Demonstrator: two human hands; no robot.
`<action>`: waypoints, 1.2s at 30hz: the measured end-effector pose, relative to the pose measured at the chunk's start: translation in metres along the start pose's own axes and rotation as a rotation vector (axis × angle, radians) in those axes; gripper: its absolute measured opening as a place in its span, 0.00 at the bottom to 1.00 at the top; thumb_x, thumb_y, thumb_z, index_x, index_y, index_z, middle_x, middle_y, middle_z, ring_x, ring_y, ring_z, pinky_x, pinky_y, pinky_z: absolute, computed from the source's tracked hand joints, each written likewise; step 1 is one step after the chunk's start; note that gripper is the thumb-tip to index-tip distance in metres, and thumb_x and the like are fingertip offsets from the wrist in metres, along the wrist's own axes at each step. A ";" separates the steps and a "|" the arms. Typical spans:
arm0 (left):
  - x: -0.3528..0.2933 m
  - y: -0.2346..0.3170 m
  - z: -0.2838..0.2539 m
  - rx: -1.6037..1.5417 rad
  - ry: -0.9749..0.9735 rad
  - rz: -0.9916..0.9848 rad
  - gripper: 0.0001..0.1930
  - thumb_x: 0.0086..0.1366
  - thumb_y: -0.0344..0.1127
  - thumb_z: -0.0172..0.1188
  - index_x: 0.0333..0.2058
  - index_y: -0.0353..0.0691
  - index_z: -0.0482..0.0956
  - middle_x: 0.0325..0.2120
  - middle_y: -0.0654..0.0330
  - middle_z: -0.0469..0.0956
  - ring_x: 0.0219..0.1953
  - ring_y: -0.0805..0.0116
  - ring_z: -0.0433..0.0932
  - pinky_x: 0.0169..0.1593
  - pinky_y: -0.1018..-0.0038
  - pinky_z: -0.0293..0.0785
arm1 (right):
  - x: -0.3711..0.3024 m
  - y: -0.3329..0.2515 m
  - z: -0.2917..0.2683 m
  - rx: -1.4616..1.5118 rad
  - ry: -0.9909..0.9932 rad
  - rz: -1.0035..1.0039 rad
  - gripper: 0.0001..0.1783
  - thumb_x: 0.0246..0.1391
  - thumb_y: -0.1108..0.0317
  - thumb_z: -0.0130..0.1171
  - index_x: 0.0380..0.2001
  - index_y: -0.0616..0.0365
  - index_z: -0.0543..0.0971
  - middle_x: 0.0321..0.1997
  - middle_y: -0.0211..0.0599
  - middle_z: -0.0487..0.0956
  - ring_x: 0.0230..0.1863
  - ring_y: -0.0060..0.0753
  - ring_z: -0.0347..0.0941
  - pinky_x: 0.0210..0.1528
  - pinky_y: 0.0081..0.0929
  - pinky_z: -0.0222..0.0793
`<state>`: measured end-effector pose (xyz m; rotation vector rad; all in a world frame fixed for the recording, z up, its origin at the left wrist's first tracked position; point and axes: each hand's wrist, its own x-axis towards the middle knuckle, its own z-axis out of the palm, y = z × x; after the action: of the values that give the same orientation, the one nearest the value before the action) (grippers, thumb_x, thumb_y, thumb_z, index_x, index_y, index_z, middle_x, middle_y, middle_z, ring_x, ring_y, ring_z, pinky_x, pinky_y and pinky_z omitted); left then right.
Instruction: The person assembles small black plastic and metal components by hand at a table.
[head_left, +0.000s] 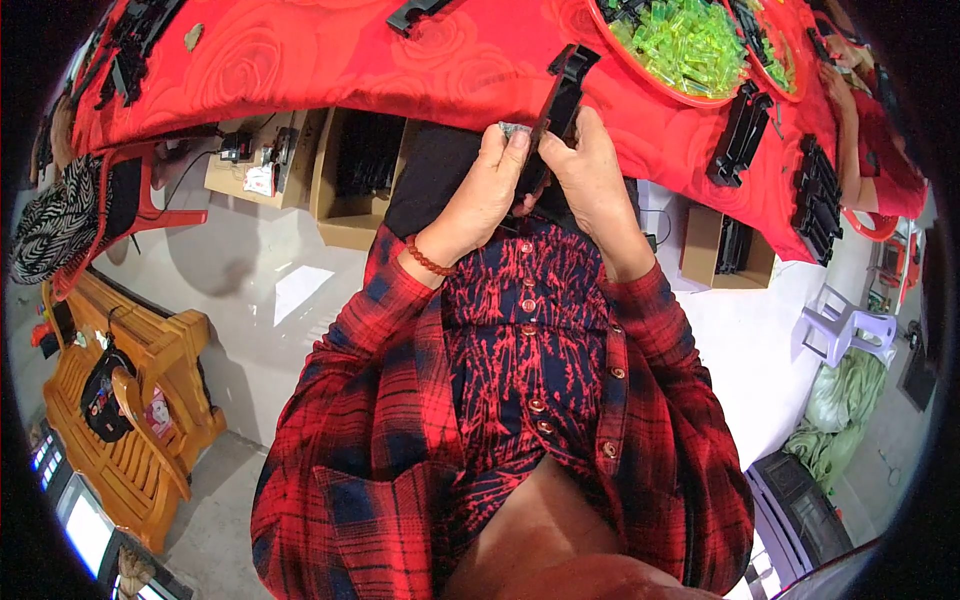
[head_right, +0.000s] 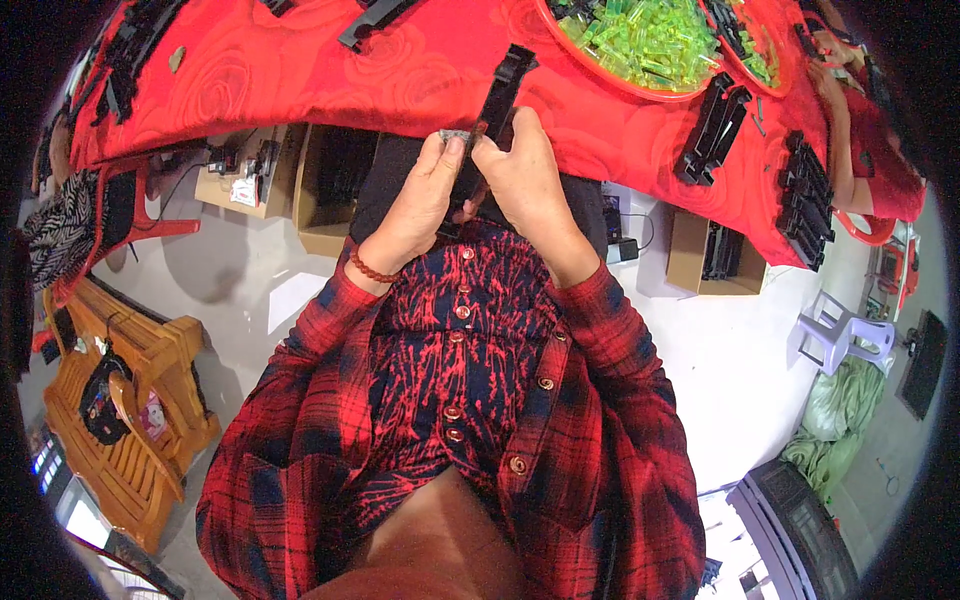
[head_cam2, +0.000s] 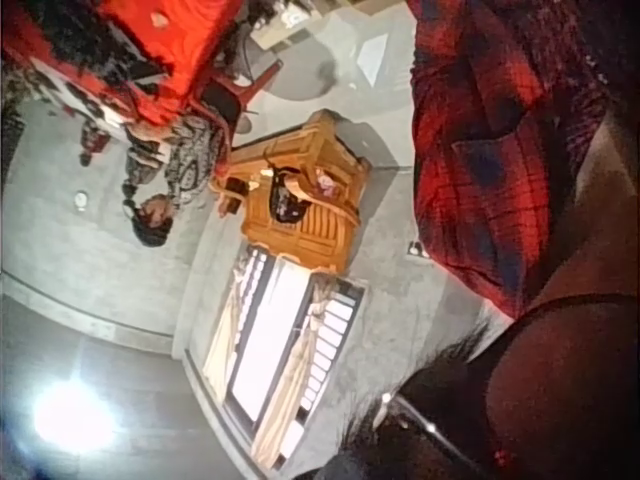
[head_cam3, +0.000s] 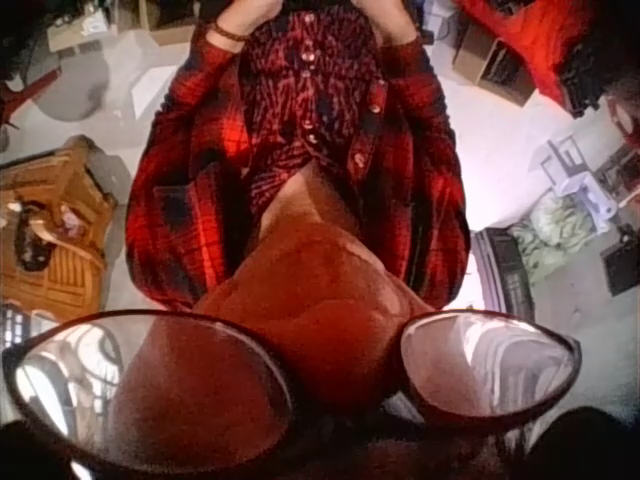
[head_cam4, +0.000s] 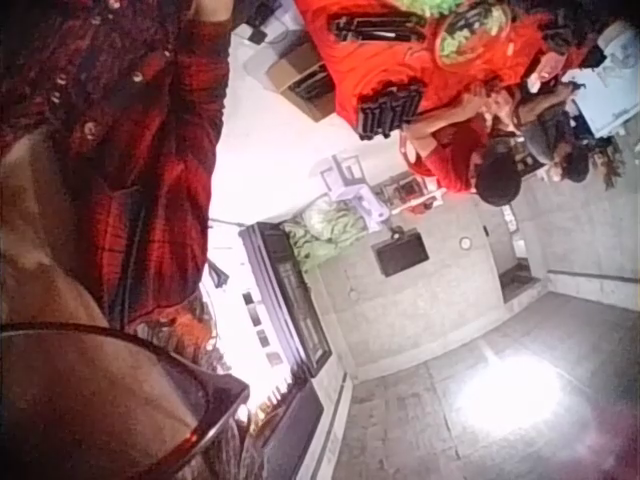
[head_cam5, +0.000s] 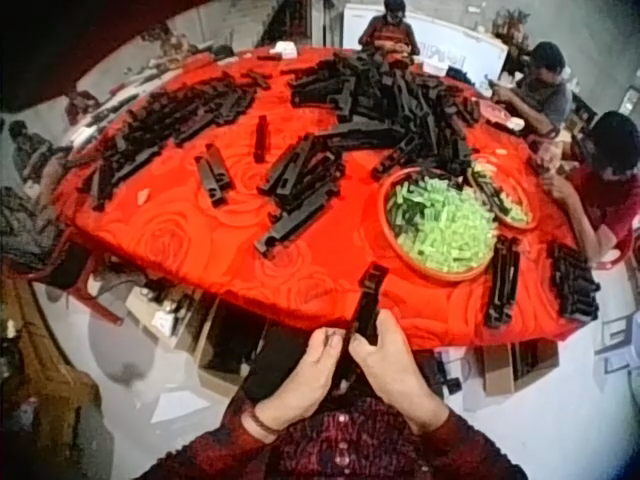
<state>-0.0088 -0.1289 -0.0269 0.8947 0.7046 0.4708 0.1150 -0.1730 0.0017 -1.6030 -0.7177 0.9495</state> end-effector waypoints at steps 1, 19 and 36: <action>0.001 -0.003 -0.001 0.041 0.010 0.021 0.15 0.77 0.49 0.40 0.45 0.44 0.67 0.25 0.66 0.70 0.19 0.80 0.68 0.19 0.81 0.61 | -0.002 -0.005 0.002 0.106 -0.013 0.092 0.12 0.56 0.70 0.59 0.36 0.67 0.70 0.31 0.41 0.76 0.29 0.30 0.76 0.29 0.29 0.73; -0.001 0.041 -0.016 -0.476 -0.339 -0.189 0.19 0.78 0.46 0.38 0.57 0.42 0.66 0.31 0.53 0.77 0.20 0.74 0.70 0.20 0.82 0.64 | -0.012 -0.052 -0.023 0.510 -0.309 0.098 0.13 0.58 0.69 0.58 0.45 0.64 0.73 0.36 0.30 0.76 0.31 0.19 0.70 0.35 0.19 0.67; -0.011 0.033 -0.002 0.249 -0.026 0.119 0.18 0.77 0.48 0.40 0.52 0.41 0.68 0.31 0.65 0.73 0.24 0.81 0.70 0.24 0.82 0.68 | -0.010 -0.016 0.000 0.143 -0.078 0.021 0.14 0.57 0.71 0.59 0.41 0.67 0.69 0.34 0.37 0.76 0.29 0.27 0.74 0.29 0.26 0.73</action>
<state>-0.0208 -0.1167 0.0032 1.1794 0.6981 0.4824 0.1104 -0.1778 0.0195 -1.4577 -0.6720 1.0603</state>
